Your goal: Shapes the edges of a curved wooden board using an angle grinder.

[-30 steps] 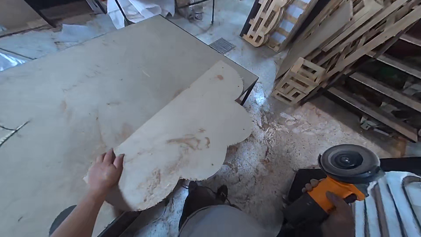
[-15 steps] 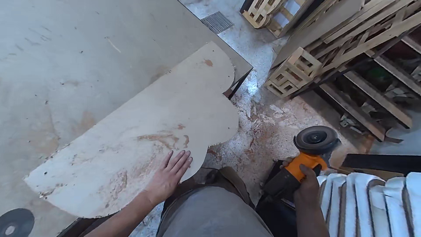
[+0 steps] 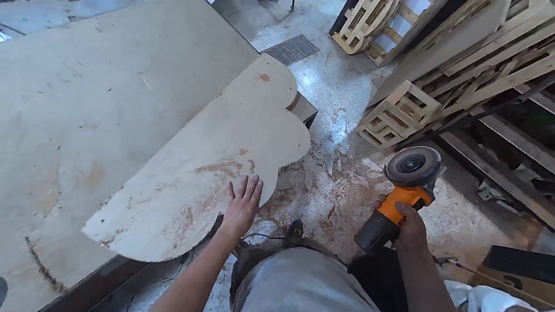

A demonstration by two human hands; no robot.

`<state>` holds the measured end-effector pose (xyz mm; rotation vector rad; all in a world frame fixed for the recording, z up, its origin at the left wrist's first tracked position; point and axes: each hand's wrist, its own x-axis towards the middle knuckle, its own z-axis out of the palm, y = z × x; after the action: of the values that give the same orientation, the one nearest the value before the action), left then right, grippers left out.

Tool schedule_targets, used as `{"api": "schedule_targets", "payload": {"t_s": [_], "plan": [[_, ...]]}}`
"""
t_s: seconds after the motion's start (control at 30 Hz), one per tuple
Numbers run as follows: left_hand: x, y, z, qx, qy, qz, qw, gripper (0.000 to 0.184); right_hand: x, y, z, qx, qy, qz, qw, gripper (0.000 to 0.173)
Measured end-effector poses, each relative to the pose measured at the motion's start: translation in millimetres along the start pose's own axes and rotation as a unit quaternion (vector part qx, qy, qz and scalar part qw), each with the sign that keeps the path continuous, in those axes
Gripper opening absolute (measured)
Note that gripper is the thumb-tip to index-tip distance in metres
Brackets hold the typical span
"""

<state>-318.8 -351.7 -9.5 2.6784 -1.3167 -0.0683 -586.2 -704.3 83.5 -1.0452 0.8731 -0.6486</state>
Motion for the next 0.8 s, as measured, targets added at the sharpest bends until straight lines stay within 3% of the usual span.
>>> {"api": "schedule_targets", "payload": {"t_s": [0.17,0.23,0.27,0.33,0.43,0.57,0.67,0.8], "plan": [[115.7,40.5,-8.9,-0.036,-0.070,-0.058,0.995,0.093,21.1,-17.1,-19.1,-0.030,-0.016,-0.004,0.999,0.046],[140.1,33.3,-30.7,-0.094,-0.121,-0.035,0.988,0.093,25.6,-18.1,-22.9,-0.035,-0.026,0.000,0.999,0.051],[142.2,22.7,-42.2,-0.119,-0.111,-0.032,0.986,0.089,26.9,-17.7,-24.0,-0.039,-0.025,0.008,0.999,0.055],[127.8,-16.3,-65.8,-0.142,-0.054,-0.083,0.985,0.083,28.6,-12.3,-24.6,-0.046,-0.022,0.038,0.998,0.059],[79.5,-104.3,-83.1,-0.107,0.013,-0.252,0.962,0.079,26.1,1.5,-20.1,-0.052,-0.033,0.073,0.995,0.053],[10.3,-199.6,-61.0,-0.048,0.005,-0.406,0.913,0.094,16.3,22.4,-0.3,-0.024,-0.037,0.110,0.993,0.043],[-4.5,-206.1,-47.0,-0.013,0.010,-0.429,0.903,0.092,6.1,41.3,19.4,-0.003,-0.013,0.129,0.992,0.045],[-17.6,-181.4,-39.4,-0.002,0.023,-0.428,0.904,0.093,-13.6,71.0,46.7,-0.003,0.023,0.132,0.991,0.051]]}}
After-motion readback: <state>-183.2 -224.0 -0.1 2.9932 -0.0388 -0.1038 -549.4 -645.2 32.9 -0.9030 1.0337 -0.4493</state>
